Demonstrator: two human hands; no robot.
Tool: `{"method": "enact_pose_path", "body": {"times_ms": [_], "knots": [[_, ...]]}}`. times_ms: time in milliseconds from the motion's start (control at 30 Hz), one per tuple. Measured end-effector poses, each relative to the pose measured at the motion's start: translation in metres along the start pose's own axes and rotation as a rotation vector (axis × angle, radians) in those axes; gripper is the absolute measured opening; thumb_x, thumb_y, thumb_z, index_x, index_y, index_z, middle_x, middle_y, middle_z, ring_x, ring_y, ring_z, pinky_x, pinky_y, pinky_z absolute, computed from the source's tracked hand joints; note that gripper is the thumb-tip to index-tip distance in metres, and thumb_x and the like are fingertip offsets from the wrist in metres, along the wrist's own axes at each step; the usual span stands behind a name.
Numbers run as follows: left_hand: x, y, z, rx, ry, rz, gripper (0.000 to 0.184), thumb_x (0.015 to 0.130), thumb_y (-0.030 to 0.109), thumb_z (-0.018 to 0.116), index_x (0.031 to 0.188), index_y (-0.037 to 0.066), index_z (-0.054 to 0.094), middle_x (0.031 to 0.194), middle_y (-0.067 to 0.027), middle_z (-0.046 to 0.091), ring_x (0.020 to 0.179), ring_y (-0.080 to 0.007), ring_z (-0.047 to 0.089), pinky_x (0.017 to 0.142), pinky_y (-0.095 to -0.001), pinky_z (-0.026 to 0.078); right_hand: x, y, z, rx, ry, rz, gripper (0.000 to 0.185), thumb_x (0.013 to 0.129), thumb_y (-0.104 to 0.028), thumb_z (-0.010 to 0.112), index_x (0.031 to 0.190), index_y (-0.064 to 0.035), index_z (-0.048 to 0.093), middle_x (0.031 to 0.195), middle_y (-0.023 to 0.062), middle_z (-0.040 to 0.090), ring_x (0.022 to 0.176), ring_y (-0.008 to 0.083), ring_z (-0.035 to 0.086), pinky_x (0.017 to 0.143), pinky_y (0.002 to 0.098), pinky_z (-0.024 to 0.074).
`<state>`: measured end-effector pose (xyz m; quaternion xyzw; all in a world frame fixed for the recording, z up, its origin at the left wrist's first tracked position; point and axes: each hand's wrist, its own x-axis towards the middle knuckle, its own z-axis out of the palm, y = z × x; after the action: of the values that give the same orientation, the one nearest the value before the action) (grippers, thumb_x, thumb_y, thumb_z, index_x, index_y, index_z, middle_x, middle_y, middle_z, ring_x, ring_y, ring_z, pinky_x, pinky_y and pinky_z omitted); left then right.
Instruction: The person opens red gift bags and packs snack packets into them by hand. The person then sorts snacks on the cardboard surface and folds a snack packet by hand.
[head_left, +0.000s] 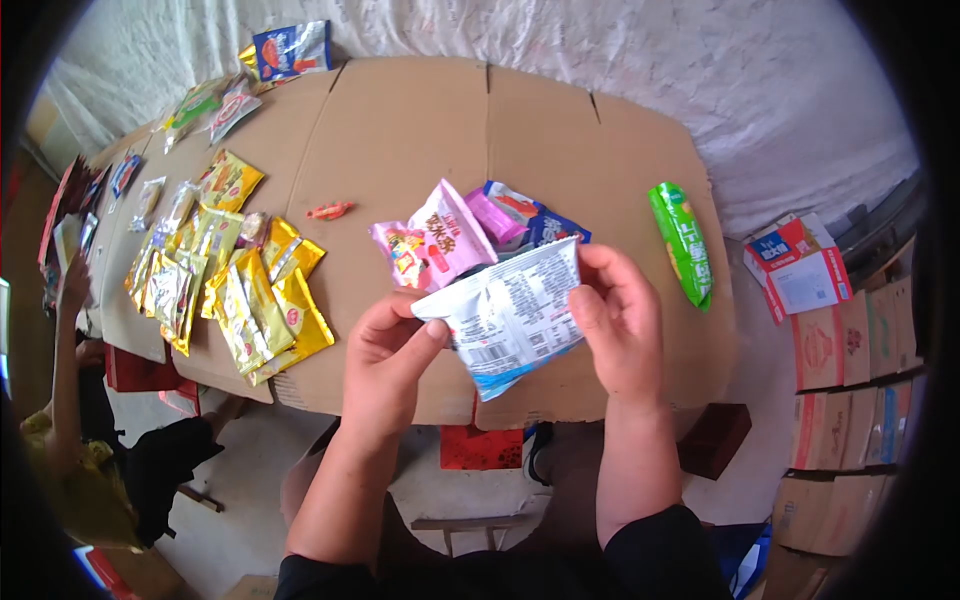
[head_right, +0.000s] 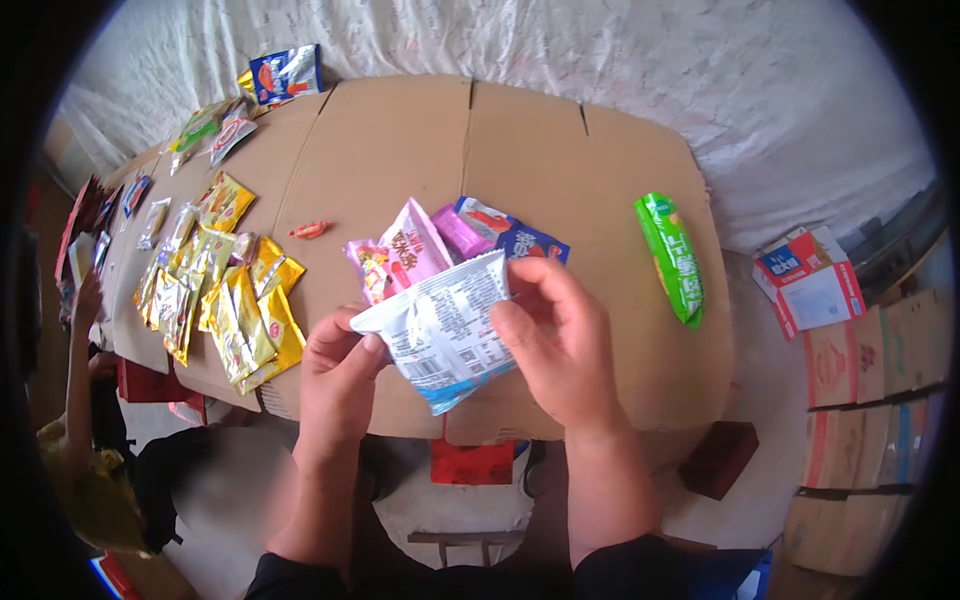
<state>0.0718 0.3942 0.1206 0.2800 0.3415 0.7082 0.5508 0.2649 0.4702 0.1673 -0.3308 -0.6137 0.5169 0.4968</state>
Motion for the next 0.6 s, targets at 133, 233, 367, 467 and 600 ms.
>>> {"method": "enact_pose_path", "body": {"times_ms": [133,233,367,467,600], "knots": [[0.001,-0.001,-0.002,0.006,0.011,0.006,0.008,0.091,0.003,0.067,0.099,0.003,0.064,0.099,-0.0037,0.066,0.092,-0.0128,0.062,0.084,-0.0307,0.051,0.0,0.0,-0.001,-0.039,-0.003,0.01,0.023,0.094,-0.013,0.066,0.109,0.0038,0.06,0.095,0.0042,0.067,0.087,0.0071,0.062,0.077,0.0234,0.0495],[0.0,-0.001,-0.005,0.026,0.041,-0.005,0.009,0.092,0.004,0.066,0.101,0.004,0.064,0.099,-0.0033,0.067,0.091,-0.0129,0.063,0.083,-0.031,0.051,0.002,0.001,-0.006,-0.019,-0.043,0.053,0.017,0.095,-0.011,0.064,0.105,0.0028,0.061,0.092,0.0028,0.066,0.084,0.0058,0.06,0.074,0.0225,0.0487],[0.0,-0.001,-0.005,0.006,0.059,-0.029,0.011,0.094,0.007,0.065,0.105,0.005,0.063,0.098,-0.0034,0.067,0.089,-0.0132,0.063,0.082,-0.0321,0.051,0.004,0.002,-0.005,0.011,-0.038,0.112,0.01,0.096,-0.008,0.062,0.098,0.001,0.061,0.087,-0.0002,0.064,0.078,0.0035,0.057,0.069,0.0209,0.0466],[-0.002,-0.001,-0.008,0.006,0.056,-0.063,0.011,0.096,0.01,0.063,0.106,0.005,0.063,0.098,-0.0036,0.067,0.089,-0.0135,0.064,0.081,-0.0327,0.052,0.003,0.007,-0.005,0.0,-0.028,0.126,0.009,0.096,-0.008,0.062,0.097,0.0005,0.061,0.085,-0.0014,0.063,0.076,0.0026,0.056,0.068,0.0202,0.0458],[-0.001,-0.002,-0.011,-0.005,0.03,-0.098,0.011,0.097,0.015,0.062,0.104,0.006,0.063,0.094,-0.0028,0.067,0.085,-0.0125,0.064,0.079,-0.0322,0.053,0.006,0.008,-0.003,0.012,-0.039,0.134,0.009,0.096,-0.009,0.063,0.097,0.0004,0.062,0.084,-0.0018,0.063,0.076,0.0023,0.056,0.068,0.0197,0.046]]}}
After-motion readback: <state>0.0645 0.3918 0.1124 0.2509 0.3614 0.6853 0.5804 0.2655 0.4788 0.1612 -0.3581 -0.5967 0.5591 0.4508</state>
